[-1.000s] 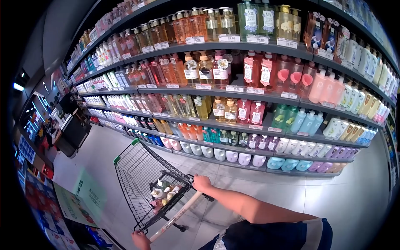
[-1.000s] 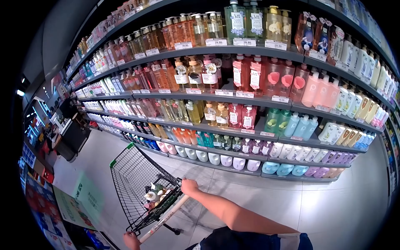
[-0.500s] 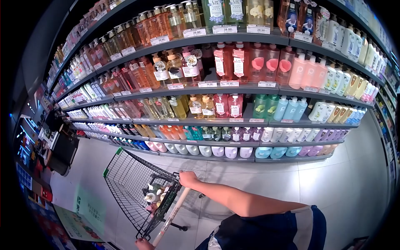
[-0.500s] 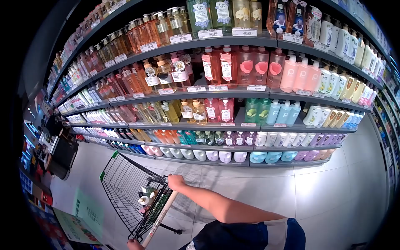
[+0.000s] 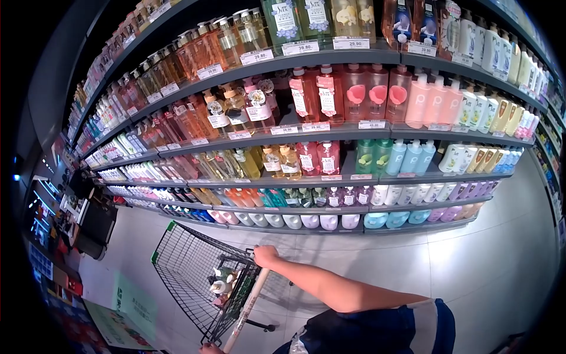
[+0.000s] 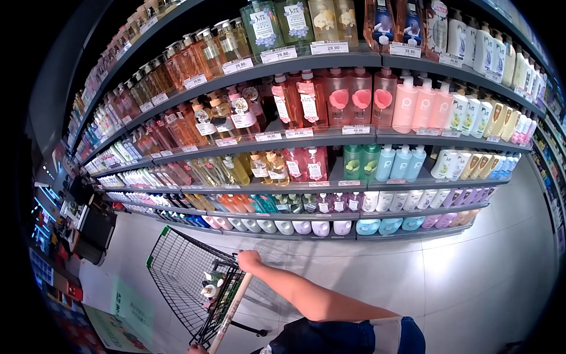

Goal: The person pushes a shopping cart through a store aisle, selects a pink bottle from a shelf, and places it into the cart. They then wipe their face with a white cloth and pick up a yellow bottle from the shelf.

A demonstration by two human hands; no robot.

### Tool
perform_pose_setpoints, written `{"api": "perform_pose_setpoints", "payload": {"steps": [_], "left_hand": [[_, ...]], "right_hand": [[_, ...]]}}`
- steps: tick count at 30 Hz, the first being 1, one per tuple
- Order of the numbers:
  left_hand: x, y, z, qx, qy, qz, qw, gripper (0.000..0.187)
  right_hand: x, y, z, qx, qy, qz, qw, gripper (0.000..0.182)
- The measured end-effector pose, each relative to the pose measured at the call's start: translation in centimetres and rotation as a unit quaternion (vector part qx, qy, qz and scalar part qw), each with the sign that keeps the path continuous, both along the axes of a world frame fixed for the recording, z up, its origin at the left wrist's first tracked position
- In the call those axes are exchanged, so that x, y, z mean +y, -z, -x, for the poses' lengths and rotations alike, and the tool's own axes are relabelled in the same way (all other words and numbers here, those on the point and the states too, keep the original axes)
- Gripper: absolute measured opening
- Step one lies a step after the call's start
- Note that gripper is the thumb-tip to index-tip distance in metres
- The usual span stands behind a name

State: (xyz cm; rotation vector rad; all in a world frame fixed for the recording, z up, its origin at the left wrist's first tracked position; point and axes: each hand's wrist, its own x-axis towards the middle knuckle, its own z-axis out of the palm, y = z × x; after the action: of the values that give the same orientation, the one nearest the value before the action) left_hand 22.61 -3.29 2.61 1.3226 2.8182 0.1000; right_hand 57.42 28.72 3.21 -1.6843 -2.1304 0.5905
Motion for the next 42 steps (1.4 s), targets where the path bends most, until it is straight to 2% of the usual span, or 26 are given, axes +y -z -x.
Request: {"api": "perform_pose_setpoints", "payload": {"steps": [1,2,4,5,6,8,14,17,20,27,31,33,37,38,42], "left_hand": [[0.1,0.9,0.5,0.006,0.002,0.037,0.999,0.027],[-0.3,2.8,1.9,0.051,0.07,0.049,0.995,0.025],[0.1,2.5,1.4,0.034,0.023,0.082,0.996,0.025],[0.1,2.4,1.1,0.037,0.033,0.069,0.996,0.028],[0.7,0.6,-0.8,-0.021,-0.037,0.025,0.999,0.034],[0.8,0.6,-0.9,-0.022,-0.018,0.03,0.999,0.04],[0.8,1.2,-2.1,-0.007,-0.008,0.01,1.0,0.036],[0.7,2.0,-2.3,0.001,0.0,0.042,0.999,0.033],[1.2,0.5,-4.3,0.017,-0.03,0.054,0.998,0.032],[1.3,1.0,-5.8,-0.054,-0.083,-0.034,0.995,0.034],[0.5,2.1,-4.9,0.057,0.015,0.025,0.998,0.032],[0.1,2.7,-4.5,0.012,-0.021,0.001,1.0,0.033],[-0.6,-1.4,-9.6,-0.04,-0.07,-0.053,0.995,0.036],[-1.4,-0.6,-8.7,-0.068,-0.068,-0.047,0.994,0.038],[-3.0,0.4,-8.8,-0.043,-0.027,-0.062,0.997,0.04]], "right_hand": [[0.1,0.0,-0.2,-0.001,0.005,0.003,1.0,0.019],[0.2,0.2,-0.5,-0.002,0.01,0.006,1.0,0.018],[0.7,1.0,-0.8,0.0,-0.002,0.003,1.0,0.018],[0.9,1.4,-0.9,0.0,-0.008,0.002,1.0,0.017],[0.9,1.4,-1.1,0.008,-0.007,0.005,1.0,0.019],[1.1,1.3,-1.3,0.022,-0.008,0.009,1.0,0.023],[1.7,0.6,-2.7,0.024,-0.03,0.009,0.999,0.024],[2.4,2.0,-2.9,0.033,-0.039,0.0,0.999,0.024],[2.8,1.1,-3.8,0.028,-0.042,0.008,0.999,0.024],[3.2,1.3,-5.1,0.016,-0.041,0.021,0.999,0.024],[2.3,1.2,-5.9,0.02,-0.036,0.032,0.999,0.024],[1.6,0.7,-6.6,0.022,-0.038,0.019,0.999,0.024],[0.1,0.5,-7.6,0.009,-0.033,0.005,0.999,0.024],[-0.5,0.3,-7.8,0.002,-0.033,0.0,0.999,0.024],[-2.2,1.0,-8.8,0.008,-0.023,-0.002,1.0,0.025]]}}
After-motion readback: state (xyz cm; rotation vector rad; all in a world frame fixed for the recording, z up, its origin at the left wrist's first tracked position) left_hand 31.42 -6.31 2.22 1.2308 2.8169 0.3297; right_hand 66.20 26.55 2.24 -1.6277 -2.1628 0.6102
